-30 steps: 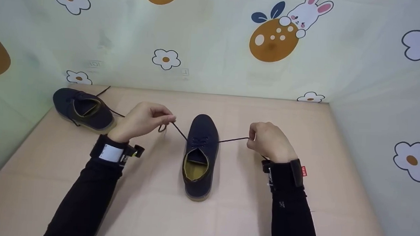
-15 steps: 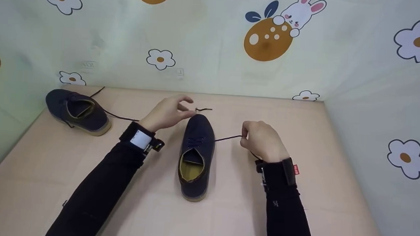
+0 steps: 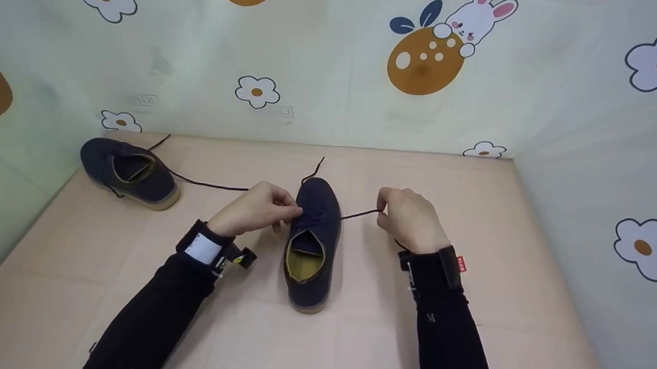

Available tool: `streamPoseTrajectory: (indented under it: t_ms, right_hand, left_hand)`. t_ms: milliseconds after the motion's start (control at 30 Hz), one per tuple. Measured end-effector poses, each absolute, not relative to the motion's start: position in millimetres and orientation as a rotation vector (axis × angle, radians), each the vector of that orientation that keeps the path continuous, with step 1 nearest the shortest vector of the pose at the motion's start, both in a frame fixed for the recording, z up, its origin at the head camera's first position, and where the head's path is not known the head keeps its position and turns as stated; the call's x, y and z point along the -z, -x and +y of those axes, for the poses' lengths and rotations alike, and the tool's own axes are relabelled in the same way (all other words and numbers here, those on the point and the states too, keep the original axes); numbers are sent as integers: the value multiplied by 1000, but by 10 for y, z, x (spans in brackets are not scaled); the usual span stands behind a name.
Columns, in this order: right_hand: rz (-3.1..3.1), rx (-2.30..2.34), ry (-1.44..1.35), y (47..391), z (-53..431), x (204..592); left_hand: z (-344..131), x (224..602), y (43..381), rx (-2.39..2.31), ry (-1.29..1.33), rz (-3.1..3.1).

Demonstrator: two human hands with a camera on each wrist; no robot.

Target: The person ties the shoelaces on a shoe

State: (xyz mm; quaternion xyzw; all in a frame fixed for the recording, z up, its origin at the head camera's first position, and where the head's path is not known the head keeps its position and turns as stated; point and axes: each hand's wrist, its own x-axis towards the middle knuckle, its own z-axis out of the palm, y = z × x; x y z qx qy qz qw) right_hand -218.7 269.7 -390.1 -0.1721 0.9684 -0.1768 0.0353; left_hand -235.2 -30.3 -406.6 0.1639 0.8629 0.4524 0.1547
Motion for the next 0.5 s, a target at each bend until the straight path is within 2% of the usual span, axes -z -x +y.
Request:
streamPoseTrajectory:
  t_ms: [300,500]
  right_hand:
    - [3038,587,529,2205,2698,3954]
    - [3065,623,560,2197,2684,3943]
  left_hand:
    - [-186,4133,2387,-1847,-320,2044]
    - [-146,4131,2383,-1907,-278,1952]
